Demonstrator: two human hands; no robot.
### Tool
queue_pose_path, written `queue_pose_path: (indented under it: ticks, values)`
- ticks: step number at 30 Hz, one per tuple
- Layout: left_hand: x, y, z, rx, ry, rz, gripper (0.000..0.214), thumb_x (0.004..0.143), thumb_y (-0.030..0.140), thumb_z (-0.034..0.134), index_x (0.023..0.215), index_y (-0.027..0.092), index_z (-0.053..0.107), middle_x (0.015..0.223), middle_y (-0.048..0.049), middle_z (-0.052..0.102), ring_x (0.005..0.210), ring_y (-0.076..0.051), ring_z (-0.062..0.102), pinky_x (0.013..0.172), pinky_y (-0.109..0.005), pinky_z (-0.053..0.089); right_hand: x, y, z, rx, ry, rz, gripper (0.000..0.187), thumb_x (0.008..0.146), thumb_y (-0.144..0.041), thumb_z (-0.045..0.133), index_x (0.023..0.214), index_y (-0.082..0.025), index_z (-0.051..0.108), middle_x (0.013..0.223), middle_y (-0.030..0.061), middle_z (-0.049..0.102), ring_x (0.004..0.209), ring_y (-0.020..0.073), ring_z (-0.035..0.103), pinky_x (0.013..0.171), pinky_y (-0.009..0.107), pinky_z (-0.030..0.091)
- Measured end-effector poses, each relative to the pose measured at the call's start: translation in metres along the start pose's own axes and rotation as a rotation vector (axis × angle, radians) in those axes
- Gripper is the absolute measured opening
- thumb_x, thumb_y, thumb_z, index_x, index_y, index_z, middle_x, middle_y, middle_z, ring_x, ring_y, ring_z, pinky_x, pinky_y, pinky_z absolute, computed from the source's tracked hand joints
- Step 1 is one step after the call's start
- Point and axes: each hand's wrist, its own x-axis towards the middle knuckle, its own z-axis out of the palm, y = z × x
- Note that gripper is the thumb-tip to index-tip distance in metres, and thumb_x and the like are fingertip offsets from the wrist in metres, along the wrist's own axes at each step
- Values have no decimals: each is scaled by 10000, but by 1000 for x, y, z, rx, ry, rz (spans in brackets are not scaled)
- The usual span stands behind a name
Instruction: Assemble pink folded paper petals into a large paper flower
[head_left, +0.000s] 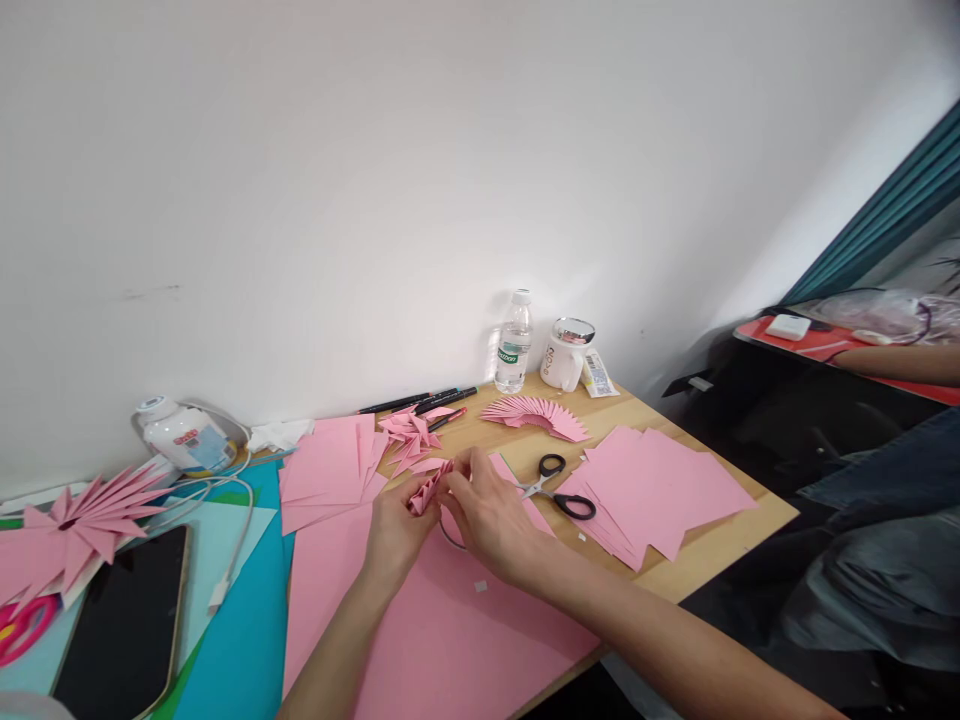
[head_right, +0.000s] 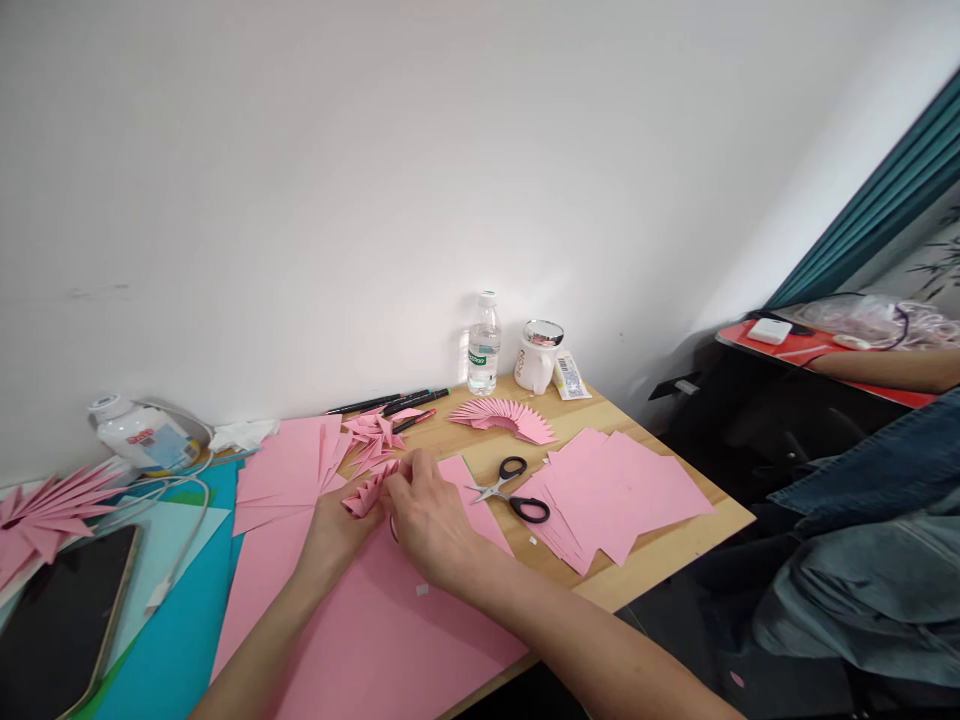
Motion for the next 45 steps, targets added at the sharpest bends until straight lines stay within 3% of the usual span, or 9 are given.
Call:
queue_pose_path:
  ticks: [6, 18, 27, 31, 37, 42, 45]
  values:
    - [0, -1, 1, 22, 10, -12, 172, 653, 243, 580, 754, 173, 701, 603, 8, 564, 531, -129, 433, 483, -228, 327, 3, -4, 12, 8, 170, 199, 158, 864, -148, 438, 793, -151, 579, 856, 86, 453, 692, 171, 469, 558, 274, 406]
    - [-2, 0, 2, 97, 36, 49, 177, 685, 242, 557, 754, 197, 714, 547, 22, 534, 508, -136, 420, 472, -237, 314, 4, -8, 13, -95, 193, 234, 140, 824, -149, 504, 737, -153, 612, 877, 116, 476, 796, 223, 462, 556, 287, 401]
    - [-2, 4, 2, 48, -7, 37, 326, 647, 164, 538, 895, 221, 742, 715, -12, 700, 627, -182, 576, 558, -266, 415, 6, -9, 12, -132, 241, 212, 155, 715, -67, 579, 608, -178, 596, 829, 101, 501, 779, 216, 437, 483, 251, 334]
    - [-3, 4, 2, 38, 0, 46, 323, 652, 166, 554, 912, 219, 737, 755, -14, 719, 644, -189, 600, 555, -266, 428, 8, -12, 12, -85, 277, 280, 115, 674, -96, 638, 607, -182, 602, 871, 101, 524, 810, 231, 448, 499, 261, 354]
    - [-4, 5, 0, 54, 22, 94, 320, 663, 137, 543, 911, 223, 726, 841, -17, 734, 713, -203, 638, 584, -272, 463, 7, -13, 11, 43, 233, 404, 87, 728, -139, 621, 654, -180, 600, 983, 119, 535, 864, 247, 514, 599, 320, 438]
    - [-2, 1, 0, 51, 49, 115, 309, 655, 134, 558, 902, 226, 719, 871, -19, 739, 770, -220, 667, 671, -295, 497, 6, -16, 9, 61, 140, 457, 48, 775, -155, 566, 763, -176, 607, 957, 109, 549, 750, 210, 574, 605, 315, 439]
    - [-2, 0, 0, 70, 64, 141, 276, 669, 164, 577, 896, 231, 718, 858, -19, 739, 779, -224, 671, 688, -300, 504, 6, -19, 14, 135, 154, 504, 41, 764, -142, 540, 756, -170, 570, 914, 96, 555, 708, 199, 583, 584, 305, 440]
